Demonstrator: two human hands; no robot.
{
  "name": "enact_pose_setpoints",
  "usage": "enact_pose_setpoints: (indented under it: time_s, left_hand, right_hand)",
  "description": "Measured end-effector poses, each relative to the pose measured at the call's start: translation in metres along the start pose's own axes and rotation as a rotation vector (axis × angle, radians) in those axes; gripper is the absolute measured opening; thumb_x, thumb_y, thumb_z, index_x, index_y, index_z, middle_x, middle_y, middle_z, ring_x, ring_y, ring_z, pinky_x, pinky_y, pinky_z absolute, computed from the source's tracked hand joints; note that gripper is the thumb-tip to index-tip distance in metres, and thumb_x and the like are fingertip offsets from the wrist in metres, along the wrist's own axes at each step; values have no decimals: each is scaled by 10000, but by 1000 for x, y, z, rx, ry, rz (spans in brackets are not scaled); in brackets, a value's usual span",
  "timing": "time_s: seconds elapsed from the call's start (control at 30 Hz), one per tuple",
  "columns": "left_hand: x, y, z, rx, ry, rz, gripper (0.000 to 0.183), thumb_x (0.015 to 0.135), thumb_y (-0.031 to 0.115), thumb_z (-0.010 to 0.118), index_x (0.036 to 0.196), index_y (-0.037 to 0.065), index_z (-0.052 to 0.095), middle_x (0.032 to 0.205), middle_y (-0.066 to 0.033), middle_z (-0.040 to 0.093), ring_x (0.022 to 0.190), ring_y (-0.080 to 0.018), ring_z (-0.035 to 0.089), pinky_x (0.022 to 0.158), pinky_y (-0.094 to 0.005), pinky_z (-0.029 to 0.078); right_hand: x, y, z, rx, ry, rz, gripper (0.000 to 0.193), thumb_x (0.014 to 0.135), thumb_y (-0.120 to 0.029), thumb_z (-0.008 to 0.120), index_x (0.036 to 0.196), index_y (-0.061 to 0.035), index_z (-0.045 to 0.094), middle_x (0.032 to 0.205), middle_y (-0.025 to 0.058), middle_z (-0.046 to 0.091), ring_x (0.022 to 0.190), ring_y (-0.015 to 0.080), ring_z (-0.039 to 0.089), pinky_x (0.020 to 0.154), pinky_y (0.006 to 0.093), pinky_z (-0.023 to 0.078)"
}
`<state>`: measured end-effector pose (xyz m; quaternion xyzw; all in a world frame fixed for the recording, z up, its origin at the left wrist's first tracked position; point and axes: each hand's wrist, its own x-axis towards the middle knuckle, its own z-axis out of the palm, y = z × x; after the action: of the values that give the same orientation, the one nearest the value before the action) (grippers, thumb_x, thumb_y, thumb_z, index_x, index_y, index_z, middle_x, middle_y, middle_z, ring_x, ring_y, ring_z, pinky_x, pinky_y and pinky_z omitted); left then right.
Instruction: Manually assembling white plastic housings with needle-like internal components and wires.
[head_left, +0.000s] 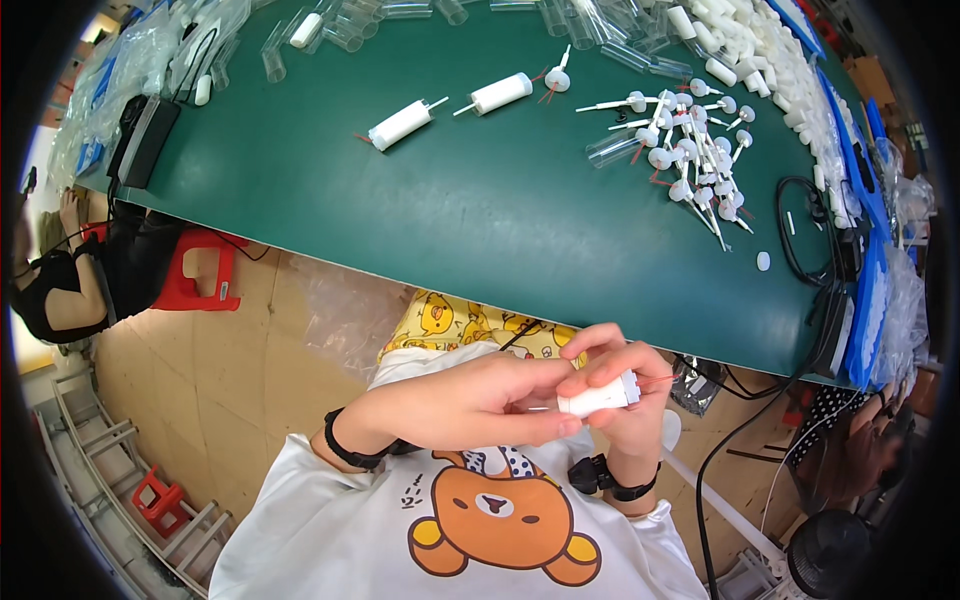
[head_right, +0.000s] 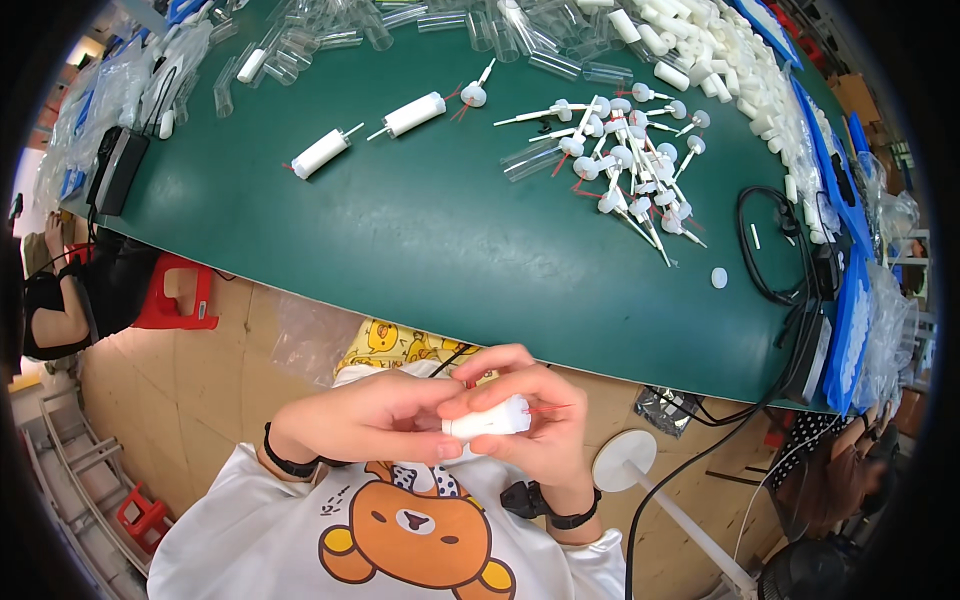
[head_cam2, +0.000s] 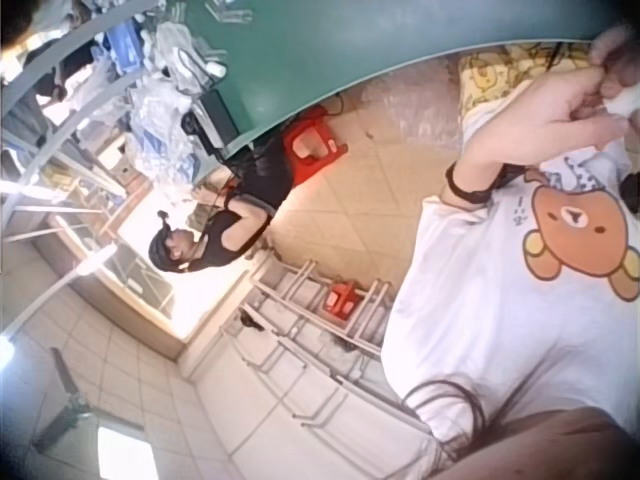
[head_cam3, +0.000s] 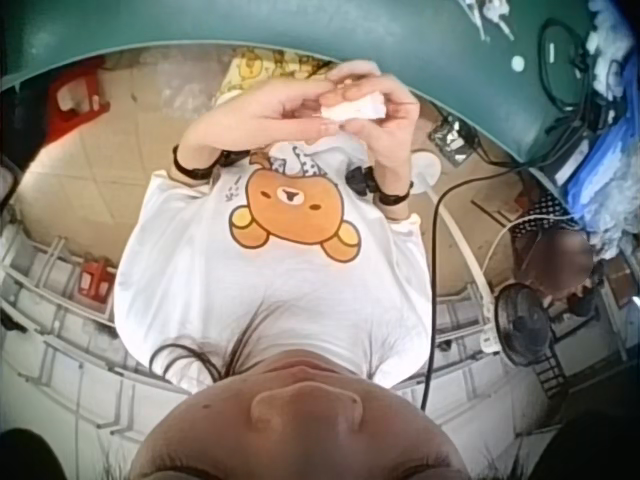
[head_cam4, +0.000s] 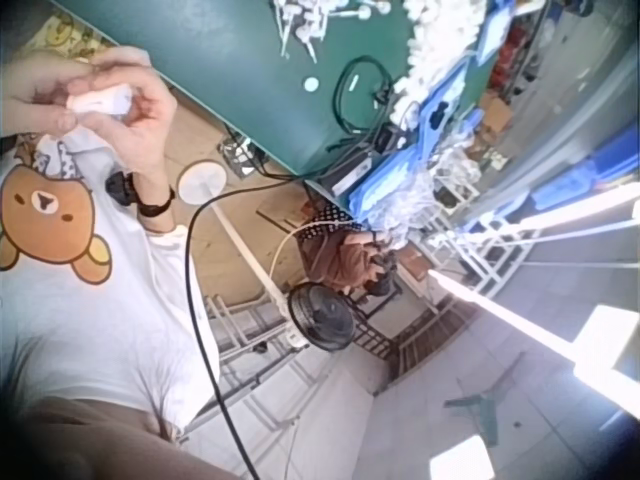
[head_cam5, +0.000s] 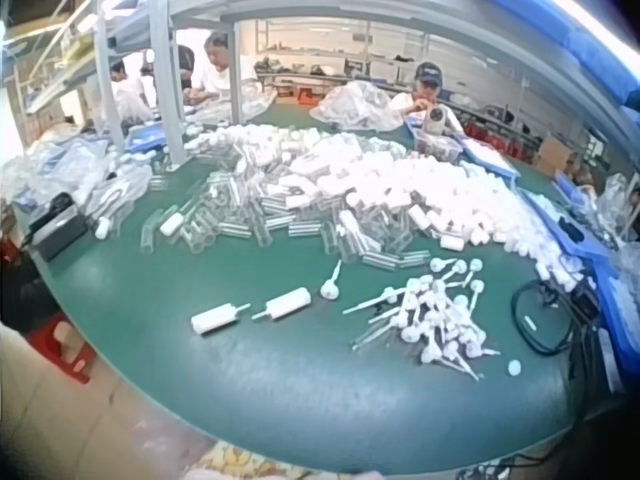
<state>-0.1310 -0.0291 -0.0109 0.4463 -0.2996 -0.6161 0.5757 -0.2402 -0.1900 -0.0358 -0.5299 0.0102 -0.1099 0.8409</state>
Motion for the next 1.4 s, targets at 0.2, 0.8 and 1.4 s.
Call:
enact_pose_setpoints:
  time_s: [0.2,0.8,1.4]
  left_hand:
    - [2,5,-2,161,19,-11,245,957,234,465,1075,19,471,687,-15,452,586,-100,433,541,-271,358]
    - [26,2,10,-556,-41,17,406,964,427,300,1093,55,397,708,-47,489,556,-79,422,495,-208,322]
    - [21,5,17,-126,307,-79,283,997,279,283,1040,22,392,687,-19,462,582,-82,405,539,-231,351]
  right_hand:
    - [3,8,-4,-42,-32,-13,272,681,-85,775,902,-16,634,1172,203,536,1140,288,492,915,413,421]
    - [18,-10,0,-320,48,-366,302,767,52,527,1068,31,519,1112,233,573,1077,350,553,928,452,427]
    - [11,7,1,-699,253,-374,279,696,62,675,960,-17,634,998,126,678,825,206,544,752,304,420]
